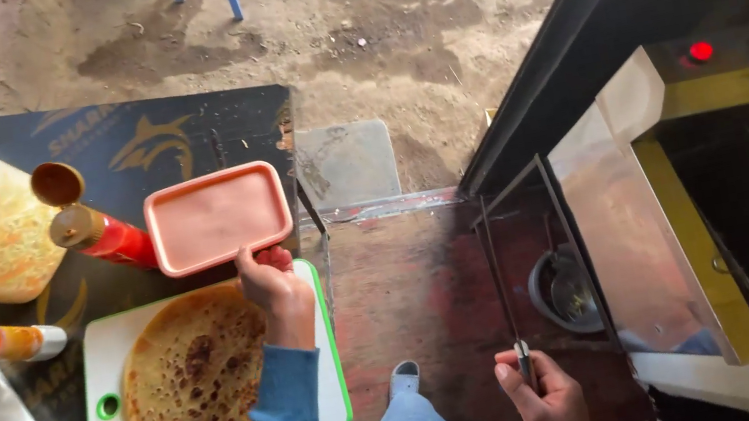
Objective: Preparing a sausage wrap by frying sausages, placing them on flatbread, and adding vegetable toppings and seasonings.
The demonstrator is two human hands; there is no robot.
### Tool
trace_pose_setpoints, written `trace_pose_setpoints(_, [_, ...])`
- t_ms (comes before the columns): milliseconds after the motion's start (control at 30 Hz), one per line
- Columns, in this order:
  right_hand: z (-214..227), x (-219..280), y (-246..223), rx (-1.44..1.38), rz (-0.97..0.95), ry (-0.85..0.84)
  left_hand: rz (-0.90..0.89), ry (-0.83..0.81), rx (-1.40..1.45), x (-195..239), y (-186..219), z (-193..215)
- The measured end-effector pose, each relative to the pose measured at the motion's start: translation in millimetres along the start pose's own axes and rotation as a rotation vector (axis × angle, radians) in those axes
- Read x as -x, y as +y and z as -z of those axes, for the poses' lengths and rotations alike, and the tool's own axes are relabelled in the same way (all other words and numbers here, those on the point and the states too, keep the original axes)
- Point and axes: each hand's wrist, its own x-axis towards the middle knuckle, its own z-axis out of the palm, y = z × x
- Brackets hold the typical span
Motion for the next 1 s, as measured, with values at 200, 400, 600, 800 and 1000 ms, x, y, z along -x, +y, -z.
trace_pose_setpoints(200, [10.1,-21.5,1.0,-0.066,0.113,-0.11,0.129,-0.205,-0.216,74.4,-69.4,71.3])
trace_pose_setpoints(400, [47.5,-29.2,-1.9,-0.037,0.245,-0.247,0.135,-0.208,-0.452,186.0,-99.1,126.4])
trace_pose_setpoints(600, [148.3,-70.5,44.6,0.043,0.371,-0.264,0.158,-0.107,-0.31,228.3,-179.7,179.5])
trace_pose_setpoints(800, [232.1,-90.4,50.7,0.014,0.255,-0.199,0.224,-0.199,-0.442,335.8,-217.3,181.9])
trace_pose_setpoints(1000, [277.1,-101.6,69.3,-0.009,0.241,-0.193,0.275,-0.277,-0.484,403.7,-210.5,169.5])
